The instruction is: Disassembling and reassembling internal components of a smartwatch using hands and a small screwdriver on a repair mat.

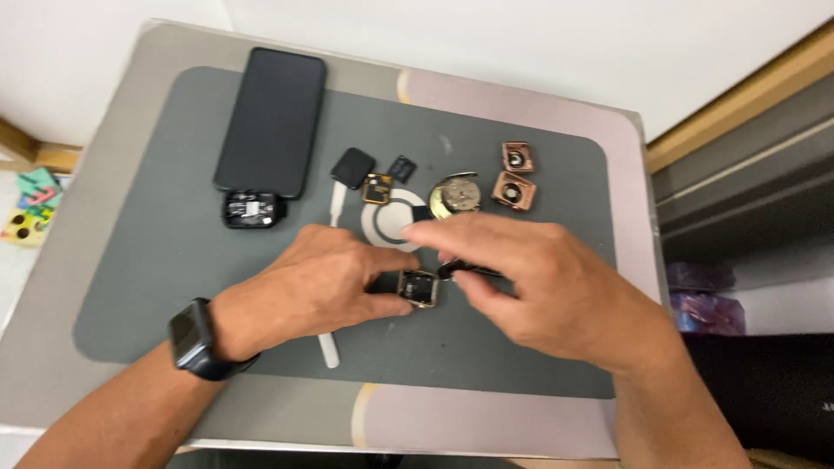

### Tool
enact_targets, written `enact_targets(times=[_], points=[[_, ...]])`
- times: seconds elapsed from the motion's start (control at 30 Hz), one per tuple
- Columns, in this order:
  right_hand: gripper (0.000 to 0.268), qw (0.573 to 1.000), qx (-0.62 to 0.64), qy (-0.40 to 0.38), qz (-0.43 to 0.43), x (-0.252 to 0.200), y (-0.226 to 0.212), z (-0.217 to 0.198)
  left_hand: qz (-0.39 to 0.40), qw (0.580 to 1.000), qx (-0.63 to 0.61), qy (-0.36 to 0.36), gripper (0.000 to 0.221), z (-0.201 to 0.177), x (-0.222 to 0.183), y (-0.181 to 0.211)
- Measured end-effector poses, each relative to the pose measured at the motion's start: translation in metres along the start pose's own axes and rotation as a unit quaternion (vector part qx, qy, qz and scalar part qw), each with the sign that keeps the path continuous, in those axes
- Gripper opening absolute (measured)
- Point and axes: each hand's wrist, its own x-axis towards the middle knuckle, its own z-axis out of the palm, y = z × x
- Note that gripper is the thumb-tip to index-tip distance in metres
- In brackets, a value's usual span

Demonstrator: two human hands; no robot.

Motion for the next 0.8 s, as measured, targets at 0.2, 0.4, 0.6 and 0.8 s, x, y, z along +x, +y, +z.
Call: enact_targets(times=[0.2,0.4,0.6,0.8], points=[[0.023,0.987,-0.114,0.106,-0.030,-0.007,0.020,0.013,-0.025,0.999,0.000,0.041,0.046,0.016,0.004,-0.007],[0.034,0.996,-0.071,0.059,-0.006,-0.006,0.007,0.009,-0.019,0.998,0.032,0.049,0.035,0.019,0.002,-0.005],[0.050,0.999,-0.028,0.001,0.021,-0.004,0.006,0.000,-0.037,0.998,0.027,0.044,0.036,0.018,0.000,-0.006],[0.028,0.976,-0.196,0.094,-0.012,-0.006,0.019,0.014,-0.015,0.999,0.002,0.032,0.029,0.000,-0.006,0.002]])
